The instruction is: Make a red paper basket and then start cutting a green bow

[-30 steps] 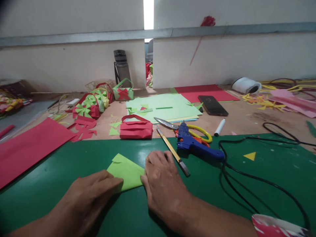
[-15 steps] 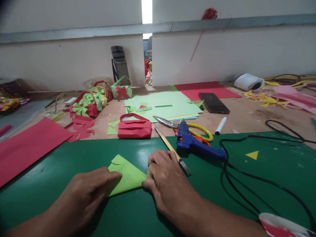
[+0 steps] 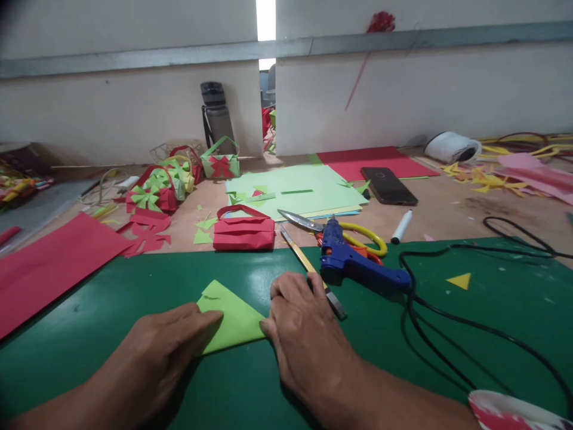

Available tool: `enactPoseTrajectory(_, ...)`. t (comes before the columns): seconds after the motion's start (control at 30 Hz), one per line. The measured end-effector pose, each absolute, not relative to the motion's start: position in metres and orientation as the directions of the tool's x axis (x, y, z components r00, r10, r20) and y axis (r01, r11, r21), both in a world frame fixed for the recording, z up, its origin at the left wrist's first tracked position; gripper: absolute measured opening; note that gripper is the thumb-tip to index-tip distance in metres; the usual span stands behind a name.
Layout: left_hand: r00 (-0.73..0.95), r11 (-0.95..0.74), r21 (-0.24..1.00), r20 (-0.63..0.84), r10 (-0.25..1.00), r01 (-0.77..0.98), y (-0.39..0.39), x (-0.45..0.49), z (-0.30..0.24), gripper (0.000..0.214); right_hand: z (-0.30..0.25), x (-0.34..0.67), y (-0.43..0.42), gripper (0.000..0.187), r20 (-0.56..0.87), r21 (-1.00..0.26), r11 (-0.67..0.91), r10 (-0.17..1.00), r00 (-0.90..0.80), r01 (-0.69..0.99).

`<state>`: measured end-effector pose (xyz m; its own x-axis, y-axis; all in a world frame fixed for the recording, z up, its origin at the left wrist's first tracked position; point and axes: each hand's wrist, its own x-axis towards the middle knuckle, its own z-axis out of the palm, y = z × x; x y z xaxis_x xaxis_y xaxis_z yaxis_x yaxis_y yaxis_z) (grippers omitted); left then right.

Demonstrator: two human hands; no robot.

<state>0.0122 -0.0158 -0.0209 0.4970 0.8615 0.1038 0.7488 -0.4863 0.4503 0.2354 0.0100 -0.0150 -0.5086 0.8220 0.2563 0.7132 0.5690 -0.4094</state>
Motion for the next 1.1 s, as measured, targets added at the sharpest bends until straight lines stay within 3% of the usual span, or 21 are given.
enactPoseTrajectory(0.33,0.526,-0.559,0.466,0.214,0.823,0.686,-0.014,0.011,-0.027,0.027,-0.012,0.238,0.01,0.02,0.239,-0.46,0.548,0.834,-0.497,0.699)
enactPoseTrajectory(0.7,0.515,-0.508,0.434,0.113,0.85,0.744,-0.013,0.013,-0.019,0.029,-0.003,0.24,-0.001,0.012,0.124,-0.565,0.446,0.878,-0.463,0.694)
enactPoseTrajectory(1.1,0.531,-0.525,0.424,0.113,0.839,0.738,-0.014,0.013,-0.021,0.028,-0.008,0.239,0.004,0.019,0.204,-0.482,0.512,0.855,-0.477,0.711)
